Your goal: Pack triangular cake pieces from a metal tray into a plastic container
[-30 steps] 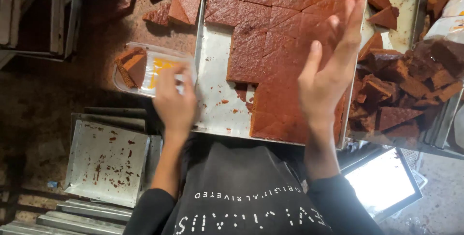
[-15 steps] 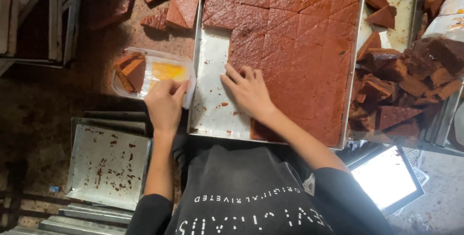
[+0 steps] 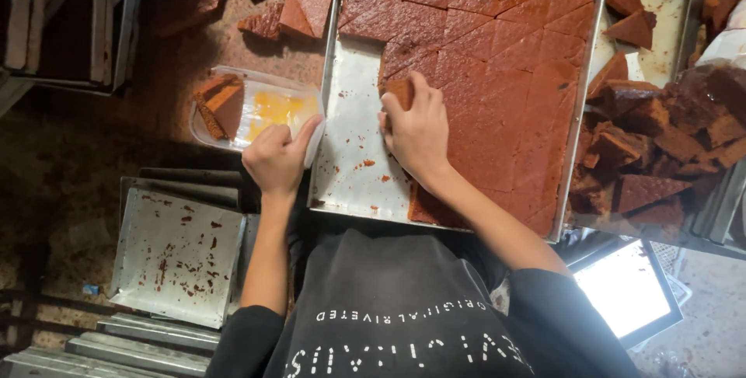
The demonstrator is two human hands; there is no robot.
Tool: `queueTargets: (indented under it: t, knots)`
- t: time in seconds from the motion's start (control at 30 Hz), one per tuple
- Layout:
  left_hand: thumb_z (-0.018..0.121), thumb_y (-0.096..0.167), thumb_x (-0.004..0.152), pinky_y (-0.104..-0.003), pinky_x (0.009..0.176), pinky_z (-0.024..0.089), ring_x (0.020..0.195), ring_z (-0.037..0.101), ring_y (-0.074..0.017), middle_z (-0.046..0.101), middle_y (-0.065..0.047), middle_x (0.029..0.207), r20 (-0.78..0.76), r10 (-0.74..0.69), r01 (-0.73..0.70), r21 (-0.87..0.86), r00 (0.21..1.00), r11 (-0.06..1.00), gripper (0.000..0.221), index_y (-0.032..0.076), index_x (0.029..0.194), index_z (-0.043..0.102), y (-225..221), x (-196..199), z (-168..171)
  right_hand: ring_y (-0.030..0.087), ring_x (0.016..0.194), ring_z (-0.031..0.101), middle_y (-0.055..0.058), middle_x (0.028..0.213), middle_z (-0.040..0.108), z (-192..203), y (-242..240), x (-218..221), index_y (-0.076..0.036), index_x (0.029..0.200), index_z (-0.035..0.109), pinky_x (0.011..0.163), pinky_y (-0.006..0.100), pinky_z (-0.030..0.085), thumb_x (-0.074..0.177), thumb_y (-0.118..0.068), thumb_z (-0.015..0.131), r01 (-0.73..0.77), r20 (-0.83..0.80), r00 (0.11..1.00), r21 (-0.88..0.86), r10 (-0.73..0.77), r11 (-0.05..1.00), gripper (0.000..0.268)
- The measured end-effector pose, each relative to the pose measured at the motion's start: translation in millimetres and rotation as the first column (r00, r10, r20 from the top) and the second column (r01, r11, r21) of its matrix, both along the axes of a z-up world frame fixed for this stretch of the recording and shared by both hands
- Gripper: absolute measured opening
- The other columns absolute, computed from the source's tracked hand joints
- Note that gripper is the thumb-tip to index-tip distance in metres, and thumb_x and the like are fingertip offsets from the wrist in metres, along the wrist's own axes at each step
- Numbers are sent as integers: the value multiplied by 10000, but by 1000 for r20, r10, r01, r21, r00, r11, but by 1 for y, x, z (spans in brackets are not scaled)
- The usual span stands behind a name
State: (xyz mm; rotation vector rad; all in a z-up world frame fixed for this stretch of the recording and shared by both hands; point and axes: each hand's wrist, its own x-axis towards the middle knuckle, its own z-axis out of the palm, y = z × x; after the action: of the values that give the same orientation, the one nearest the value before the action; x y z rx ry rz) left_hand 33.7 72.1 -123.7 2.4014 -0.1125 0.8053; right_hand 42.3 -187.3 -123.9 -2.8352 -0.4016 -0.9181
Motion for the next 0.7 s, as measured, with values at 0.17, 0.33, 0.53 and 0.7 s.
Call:
queueTargets:
  t: [0.17, 0.33, 0.53, 0.7]
  knots:
    - [357, 498, 1082, -559, 688, 482, 811, 665, -479, 635, -229, 780, -517, 107, -136, -18, 850, 991, 439, 146, 880, 524, -8, 1, 39, 465, 870, 675, 238, 949, 625, 65, -9, -14, -84, 1097, 584, 732, 524, 563, 895, -172, 706, 244, -463, 886, 404, -33, 882, 252]
    - [598, 53, 863, -475, 693, 530, 878, 699, -411, 698, -205, 986, -444, -104, -71, -359, 890, 931, 202, 92, 1024, 483, -16, -6, 73, 506, 1048, 668, 224, 1109, 650, 76, -55, -11, -190, 1111, 474, 891, 536, 550, 883, -225, 781, 365, -470, 882, 668, -12, 648, 384]
    - [838, 213, 845, -342, 614, 546, 705, 679, -322, 661, -147, 785, -315, -50, -49, -298, 948, 953, 340, 90, 932, 533, -12, -7, 38, 409, 1095, 612, 171, 1182, 592, 41, -67, -31, -100, 950, 520, 929, 479, 526, 895, -24, 768, 61, -76, 996, 381, -35, 922, 265]
    - [583, 586, 1061, -482, 613, 492, 708, 647, -442, 624, -163, 636, -415, 141, -189, -78, 899, 979, 617, 135, 640, 576, -13, -3, 25, 308, 1072, 605, 75, 1167, 601, 50, -50, -57, -145, 937, 522, 930, 408, 515, 892, -105, 782, 131, -180, 982, 391, -64, 911, 267]
